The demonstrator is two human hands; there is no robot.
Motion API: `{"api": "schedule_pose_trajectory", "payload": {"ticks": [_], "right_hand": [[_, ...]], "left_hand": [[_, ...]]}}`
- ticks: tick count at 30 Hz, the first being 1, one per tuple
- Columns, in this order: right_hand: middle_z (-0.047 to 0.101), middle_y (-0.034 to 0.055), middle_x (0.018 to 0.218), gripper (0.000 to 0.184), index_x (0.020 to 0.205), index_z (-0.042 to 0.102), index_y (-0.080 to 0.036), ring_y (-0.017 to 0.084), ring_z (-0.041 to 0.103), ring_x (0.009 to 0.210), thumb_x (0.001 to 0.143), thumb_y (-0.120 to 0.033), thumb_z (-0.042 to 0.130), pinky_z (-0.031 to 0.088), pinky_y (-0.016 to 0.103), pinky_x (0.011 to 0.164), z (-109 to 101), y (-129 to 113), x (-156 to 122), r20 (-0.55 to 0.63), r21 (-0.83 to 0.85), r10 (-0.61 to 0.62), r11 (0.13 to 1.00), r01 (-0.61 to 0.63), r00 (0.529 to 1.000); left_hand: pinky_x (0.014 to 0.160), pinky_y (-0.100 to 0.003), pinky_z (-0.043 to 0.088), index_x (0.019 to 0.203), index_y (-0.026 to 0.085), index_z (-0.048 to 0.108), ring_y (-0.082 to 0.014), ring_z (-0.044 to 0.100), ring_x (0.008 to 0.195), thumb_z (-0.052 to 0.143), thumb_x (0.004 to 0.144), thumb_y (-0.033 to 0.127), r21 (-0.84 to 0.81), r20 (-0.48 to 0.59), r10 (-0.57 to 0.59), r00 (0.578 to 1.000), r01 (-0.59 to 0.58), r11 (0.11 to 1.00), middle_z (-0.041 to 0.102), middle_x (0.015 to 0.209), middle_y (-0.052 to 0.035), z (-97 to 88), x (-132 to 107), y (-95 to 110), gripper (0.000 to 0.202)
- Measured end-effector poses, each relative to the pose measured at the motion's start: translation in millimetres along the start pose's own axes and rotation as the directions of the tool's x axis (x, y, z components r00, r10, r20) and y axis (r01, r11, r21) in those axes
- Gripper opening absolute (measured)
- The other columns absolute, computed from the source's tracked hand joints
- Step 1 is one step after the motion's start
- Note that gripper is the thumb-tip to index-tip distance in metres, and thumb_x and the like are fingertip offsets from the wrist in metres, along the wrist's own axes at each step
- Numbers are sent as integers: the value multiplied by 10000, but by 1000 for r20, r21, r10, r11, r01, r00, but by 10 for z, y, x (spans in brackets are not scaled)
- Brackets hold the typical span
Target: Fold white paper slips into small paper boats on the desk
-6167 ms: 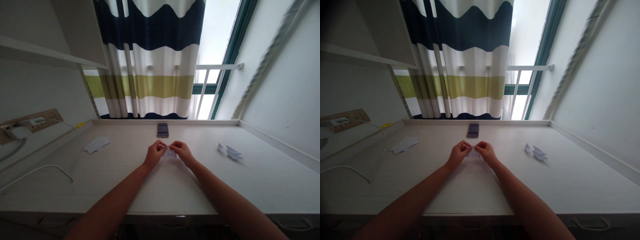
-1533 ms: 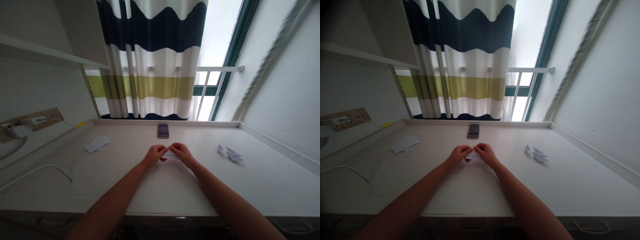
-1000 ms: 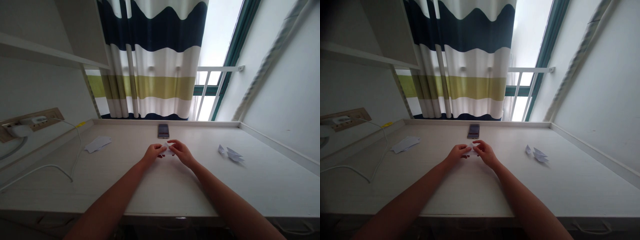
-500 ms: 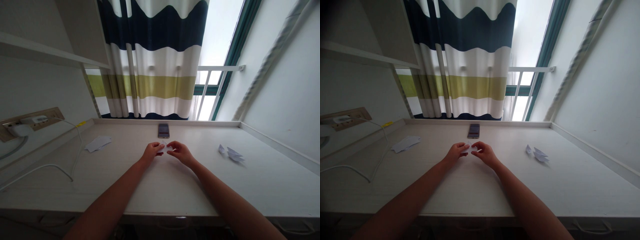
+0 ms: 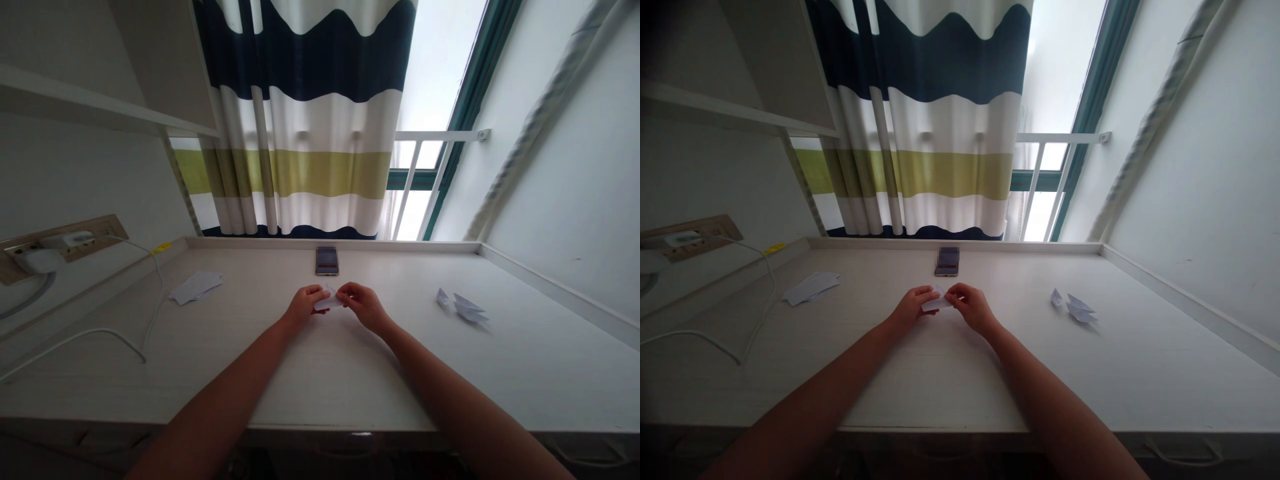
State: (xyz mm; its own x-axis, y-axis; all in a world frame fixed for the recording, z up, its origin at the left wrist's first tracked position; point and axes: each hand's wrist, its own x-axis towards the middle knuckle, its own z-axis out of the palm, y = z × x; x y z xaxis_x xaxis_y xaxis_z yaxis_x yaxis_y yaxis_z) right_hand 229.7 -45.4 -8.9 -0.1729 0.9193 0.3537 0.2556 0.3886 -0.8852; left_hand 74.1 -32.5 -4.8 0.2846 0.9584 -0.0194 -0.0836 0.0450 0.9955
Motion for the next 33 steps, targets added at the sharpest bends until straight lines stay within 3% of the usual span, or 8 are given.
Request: {"api": "schedule_pose_trajectory", "payload": {"ticks": [6,10,15,21,33], "right_hand": [[520,-11,601,234,701,544,-170,103,458,537,693,-404,545,393,239,520,14,-31,-7,-47,-42,-36,999,34,998],[489,-21,571,223,701,548,-171,98,414,510,695,-393,543,358,234,489,4,-32,-7,-68,-82,-27,996,22,997],[474,-26,550,208,682,542,-171,97,404,496,685,-379,554,351,236,484,-2,-12,8,-111,-85,-14,996,4,994],[527,-8,608,230,707,536,-171,115,471,550,659,-390,588,400,253,531,8,5,17,-135,30,-12,999,16,991],[548,-22,614,237,714,517,-182,110,509,551,619,-361,639,436,264,541,-22,26,49,-153,216,-2,976,35,988]], "left_hand": [[484,-207,439,658,133,540,-91,532,508,629,587,374,-31,62,-9,998,11,999,549,603,-1,4,20,-37,267],[457,-223,438,712,120,553,-106,539,485,541,654,494,-89,73,-6,997,13,996,551,607,-19,1,13,-36,378],[532,-221,467,718,104,592,-106,565,546,657,582,415,44,104,44,994,-48,998,580,655,-26,-6,3,-21,346],[601,-256,482,713,78,627,-130,591,567,685,568,360,42,33,29,999,-30,999,606,644,-43,7,3,-10,323],[598,-253,470,746,62,639,-148,609,603,675,592,379,-59,58,-27,998,30,998,646,666,-88,-10,10,-22,355]]}}
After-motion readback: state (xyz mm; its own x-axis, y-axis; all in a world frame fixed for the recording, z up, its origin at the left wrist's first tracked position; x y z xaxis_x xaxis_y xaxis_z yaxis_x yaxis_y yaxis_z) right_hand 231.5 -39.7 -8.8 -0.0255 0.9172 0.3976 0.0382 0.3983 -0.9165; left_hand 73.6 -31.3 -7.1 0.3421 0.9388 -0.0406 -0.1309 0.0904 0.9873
